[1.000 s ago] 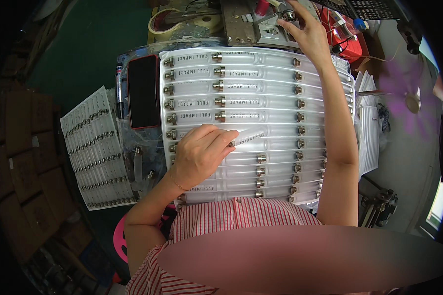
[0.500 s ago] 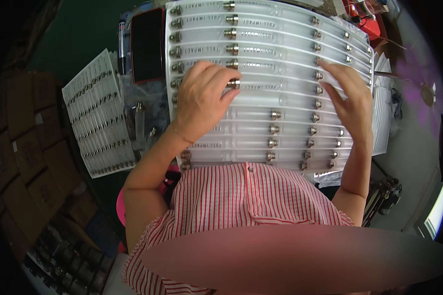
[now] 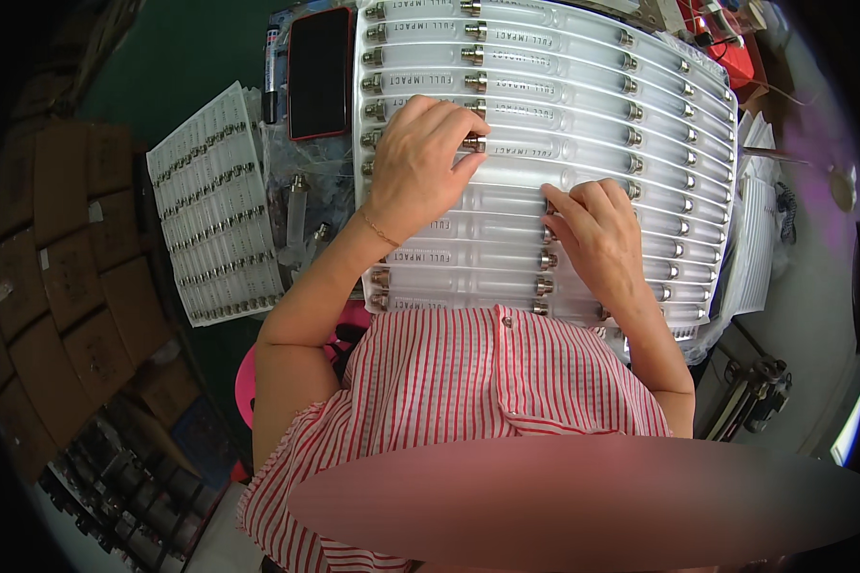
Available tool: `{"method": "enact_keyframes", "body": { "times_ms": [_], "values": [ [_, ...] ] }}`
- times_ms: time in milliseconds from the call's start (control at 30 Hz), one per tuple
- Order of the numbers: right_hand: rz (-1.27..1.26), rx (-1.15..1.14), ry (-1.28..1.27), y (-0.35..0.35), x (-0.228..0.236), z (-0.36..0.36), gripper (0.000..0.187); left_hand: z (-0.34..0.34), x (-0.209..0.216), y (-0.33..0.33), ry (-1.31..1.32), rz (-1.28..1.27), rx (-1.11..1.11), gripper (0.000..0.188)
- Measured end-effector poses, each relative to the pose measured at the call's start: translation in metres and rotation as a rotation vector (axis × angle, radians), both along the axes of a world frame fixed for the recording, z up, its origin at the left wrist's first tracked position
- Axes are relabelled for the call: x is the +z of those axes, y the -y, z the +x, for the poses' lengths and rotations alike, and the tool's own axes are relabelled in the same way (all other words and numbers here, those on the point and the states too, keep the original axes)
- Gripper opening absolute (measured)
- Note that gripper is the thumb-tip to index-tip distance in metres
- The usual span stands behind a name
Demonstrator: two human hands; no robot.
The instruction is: Assembling small metal components into glass vials and organizing them in a tray.
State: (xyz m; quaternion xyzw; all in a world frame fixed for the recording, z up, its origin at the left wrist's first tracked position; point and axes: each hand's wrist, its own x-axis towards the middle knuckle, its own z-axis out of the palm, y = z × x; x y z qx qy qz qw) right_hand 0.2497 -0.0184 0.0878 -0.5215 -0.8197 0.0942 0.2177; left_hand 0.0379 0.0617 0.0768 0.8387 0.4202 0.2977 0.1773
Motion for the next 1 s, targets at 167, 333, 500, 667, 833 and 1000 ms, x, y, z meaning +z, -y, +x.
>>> {"method": "enact_keyframes", "body": {
  "times_ms": [167,333,500,667,833,1000],
  "values": [
    [0.006,0.001,0.010,0.001,0.000,0.000,0.034,-0.001,-0.002,0.000,0.012,0.013,-0.005,0.025],
    [0.014,0.005,-0.006,-0.002,0.001,0.003,0.033,-0.002,-0.004,-0.001,0.006,0.013,-0.005,0.026],
    [-0.071,0.055,-0.145,-0.008,0.009,0.009,0.031,-0.004,-0.007,-0.004,0.053,0.060,-0.043,0.025],
    [-0.154,0.041,-0.221,-0.006,0.018,0.020,0.033,-0.004,0.011,-0.009,0.132,0.014,-0.058,0.024],
    [-0.145,0.082,-0.263,-0.009,0.016,0.027,0.030,0.007,0.021,-0.036,0.213,-0.184,-0.031,0.024],
    [-0.113,0.115,-0.290,-0.006,0.011,0.030,0.029,0.019,0.023,-0.061,0.190,-0.240,-0.014,0.024]
  ]
}}
